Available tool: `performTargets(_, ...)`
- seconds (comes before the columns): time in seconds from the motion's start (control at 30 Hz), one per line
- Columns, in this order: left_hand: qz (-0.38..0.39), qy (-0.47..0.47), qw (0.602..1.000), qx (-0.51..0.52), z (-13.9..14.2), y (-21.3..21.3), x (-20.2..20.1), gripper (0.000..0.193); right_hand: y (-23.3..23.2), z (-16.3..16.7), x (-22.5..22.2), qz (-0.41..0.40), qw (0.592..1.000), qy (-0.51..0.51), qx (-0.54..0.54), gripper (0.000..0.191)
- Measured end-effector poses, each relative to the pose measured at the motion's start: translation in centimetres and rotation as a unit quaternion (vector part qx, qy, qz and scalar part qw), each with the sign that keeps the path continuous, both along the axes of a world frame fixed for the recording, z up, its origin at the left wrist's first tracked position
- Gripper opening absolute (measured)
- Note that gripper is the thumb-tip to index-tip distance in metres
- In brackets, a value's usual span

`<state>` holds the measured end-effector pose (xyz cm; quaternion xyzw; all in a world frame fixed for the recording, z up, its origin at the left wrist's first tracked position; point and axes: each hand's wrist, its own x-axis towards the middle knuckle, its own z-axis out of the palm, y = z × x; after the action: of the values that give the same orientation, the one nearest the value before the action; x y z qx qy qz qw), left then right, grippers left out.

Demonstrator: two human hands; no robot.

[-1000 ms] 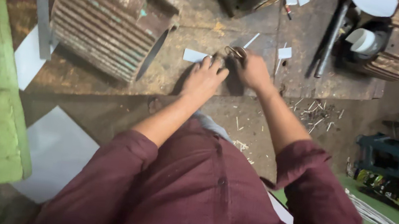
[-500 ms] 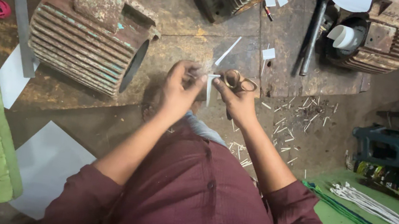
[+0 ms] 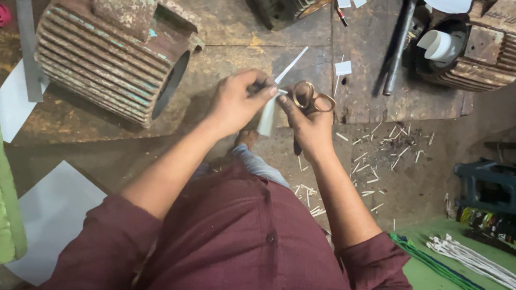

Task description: The person cuts white insulating paper into small strips with scissors, folds each strip, and inserts the folded strips into the slots of a motor stator housing on the workbench, working around the housing and pressing strips into place by hand.

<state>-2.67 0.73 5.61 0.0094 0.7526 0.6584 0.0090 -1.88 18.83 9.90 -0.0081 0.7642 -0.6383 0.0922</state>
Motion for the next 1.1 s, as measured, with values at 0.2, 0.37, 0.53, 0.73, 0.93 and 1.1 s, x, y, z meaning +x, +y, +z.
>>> performTargets(0.2,-0.01,0.286,0.78,-0.557,-4.5,1.3,-2.0,0.015,0.0,-4.9,-1.6,-0.059,0.97,-0.004,0.236,0.022)
performTargets(0.37,-0.086,0.206,0.811,-0.541,-8.3,2.2,2.1,0.025,0.6,-9.8,-3.5,0.056,0.903,0.174,0.388,0.022)
performTargets(0.53,-0.044,0.187,0.811,-0.553,-9.5,2.5,4.4,0.047,0.1,-11.4,-2.7,0.111,0.854,0.161,0.482,0.021)
performTargets(0.73,-0.067,0.158,0.802,-0.572,-9.0,2.6,3.8,0.056,1.1,-10.0,-6.9,0.172,0.85,0.094,0.489,0.032)
performTargets(0.93,-0.052,0.17,0.804,-0.567,-8.4,2.1,4.8,0.057,1.7,-10.4,-5.4,0.221,0.835,0.158,0.479,0.028)
performTargets(1.1,-0.065,0.128,0.822,-0.551,-7.8,2.6,3.6,0.044,1.1,-10.2,-4.8,0.201,0.795,0.225,0.527,0.031)
